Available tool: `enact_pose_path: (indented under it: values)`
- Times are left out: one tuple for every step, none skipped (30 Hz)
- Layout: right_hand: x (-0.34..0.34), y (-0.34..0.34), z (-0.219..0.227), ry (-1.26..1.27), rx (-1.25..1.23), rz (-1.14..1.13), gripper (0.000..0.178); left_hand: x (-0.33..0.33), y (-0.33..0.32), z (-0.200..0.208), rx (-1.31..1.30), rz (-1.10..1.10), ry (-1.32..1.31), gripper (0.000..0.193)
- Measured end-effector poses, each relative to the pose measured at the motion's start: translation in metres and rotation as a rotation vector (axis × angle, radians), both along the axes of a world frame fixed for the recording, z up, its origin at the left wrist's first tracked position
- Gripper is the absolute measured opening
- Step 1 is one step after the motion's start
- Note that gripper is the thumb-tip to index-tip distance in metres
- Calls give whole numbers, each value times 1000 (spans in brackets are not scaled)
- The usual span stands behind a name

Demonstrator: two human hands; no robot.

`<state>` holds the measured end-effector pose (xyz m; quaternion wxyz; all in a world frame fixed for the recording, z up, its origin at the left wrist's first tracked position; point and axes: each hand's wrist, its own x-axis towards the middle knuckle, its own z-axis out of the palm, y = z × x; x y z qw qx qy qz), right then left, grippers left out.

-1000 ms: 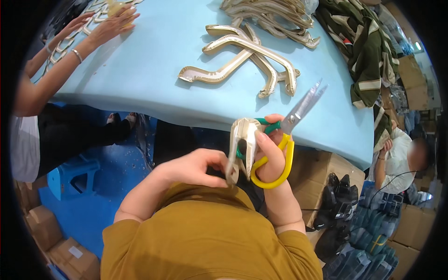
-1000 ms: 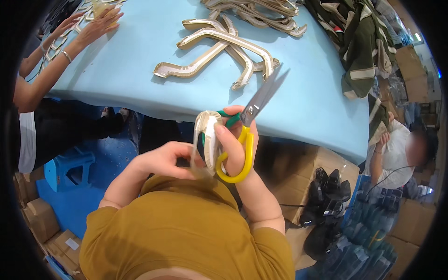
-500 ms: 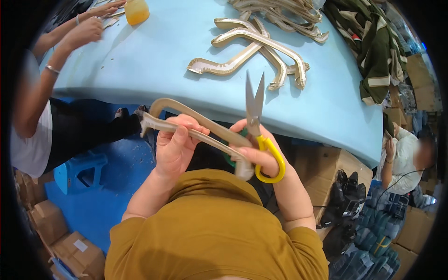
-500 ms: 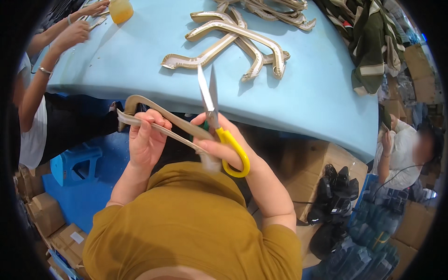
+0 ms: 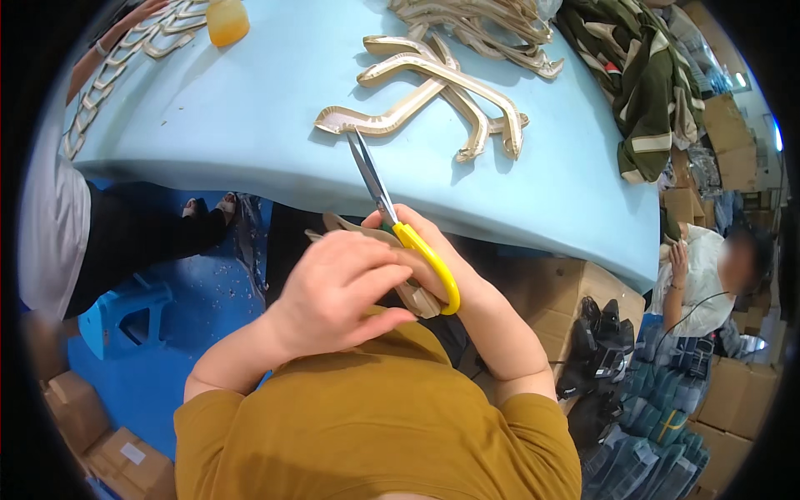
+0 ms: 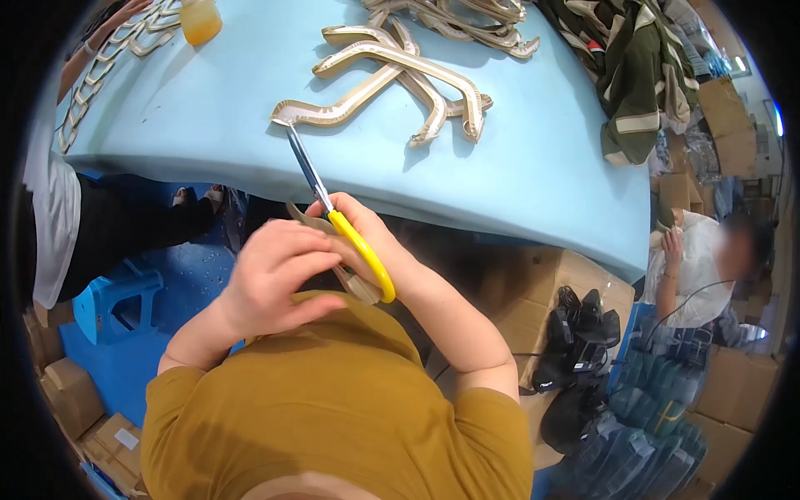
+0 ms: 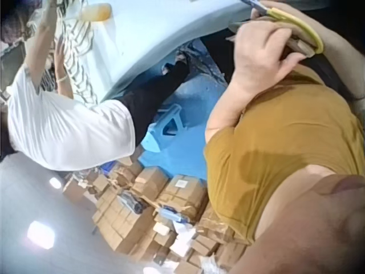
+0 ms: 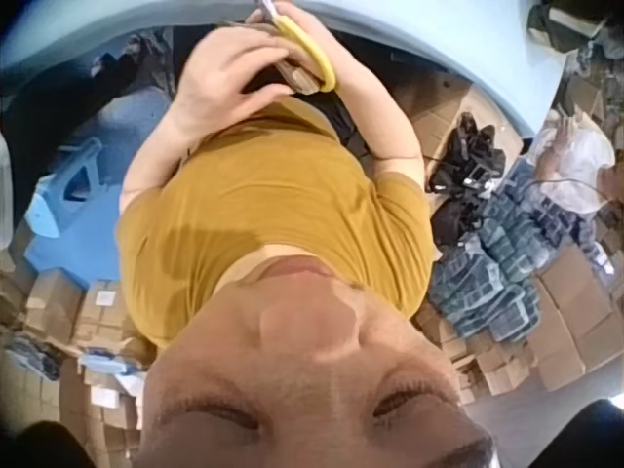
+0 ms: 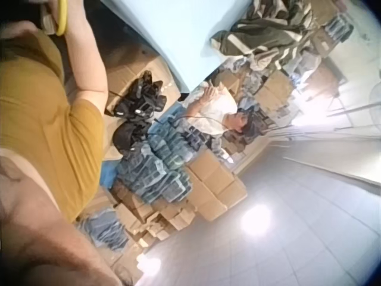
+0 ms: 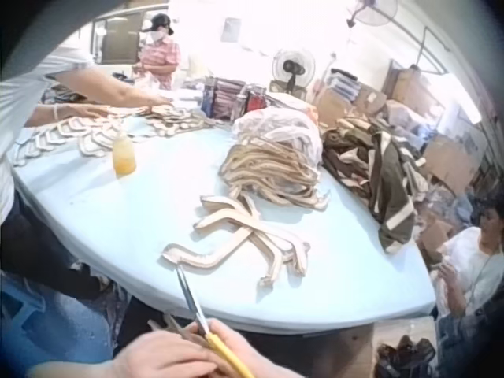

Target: Trimming excess material from leather components using scissors.

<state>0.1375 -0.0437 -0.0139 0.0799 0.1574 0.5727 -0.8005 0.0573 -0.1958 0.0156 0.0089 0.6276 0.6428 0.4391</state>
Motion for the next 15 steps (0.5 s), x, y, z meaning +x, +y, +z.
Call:
enact_pose_path:
  values:
    - [-1, 0, 2, 2, 1, 5, 27, 6, 6, -7, 42, 39, 0, 37]
    - [-1, 0, 3, -7, 95, 6, 27, 7, 5, -9, 42, 36, -1, 37]
    - [-1, 1, 4, -17, 188, 6, 27, 8, 4, -11, -7, 72, -92, 35]
    - [-1, 2, 2, -22, 208, -2, 27, 9, 3, -12, -57, 107, -184, 32]
    - [-2, 3, 1, -42, 226, -7, 27, 11, 4, -15, -108, 134, -351, 25]
    - [-2, 4, 1, -61, 244, -11, 27, 13, 3, -15, -108, 132, -352, 25]
    - [-2, 3, 1, -45, 281, -33, 27, 14, 0, -15, -231, 97, -491, 23]
    - [-3, 4, 3, -44, 283, -29, 27, 15, 0, -15, -351, 65, -627, 22]
    - [-5, 3, 6, -33, 326, -33, 27, 15, 1, -15, -386, 16, -718, 22]
    - [-7, 3, 7, -22, 369, -37, 27, 9, 4, -14, -538, -66, -795, 23]
    - [-8, 1, 4, -32, 481, -21, 28, 4, 5, -11, -693, -152, -869, 26]
    - [-10, -1, 5, -62, 464, 10, 28, 6, 8, -19, -621, -187, -1085, 27]
    - [-12, -2, 7, -92, 446, 39, 29, 7, 11, -30, -587, -222, -1131, 27]
    - [-14, -3, 11, -77, 495, 80, 31, 7, 12, -35, -555, -258, -1175, 27]
    - [-16, -2, 11, -74, 496, 80, 31, 6, 13, -35, -544, -255, -1235, 24]
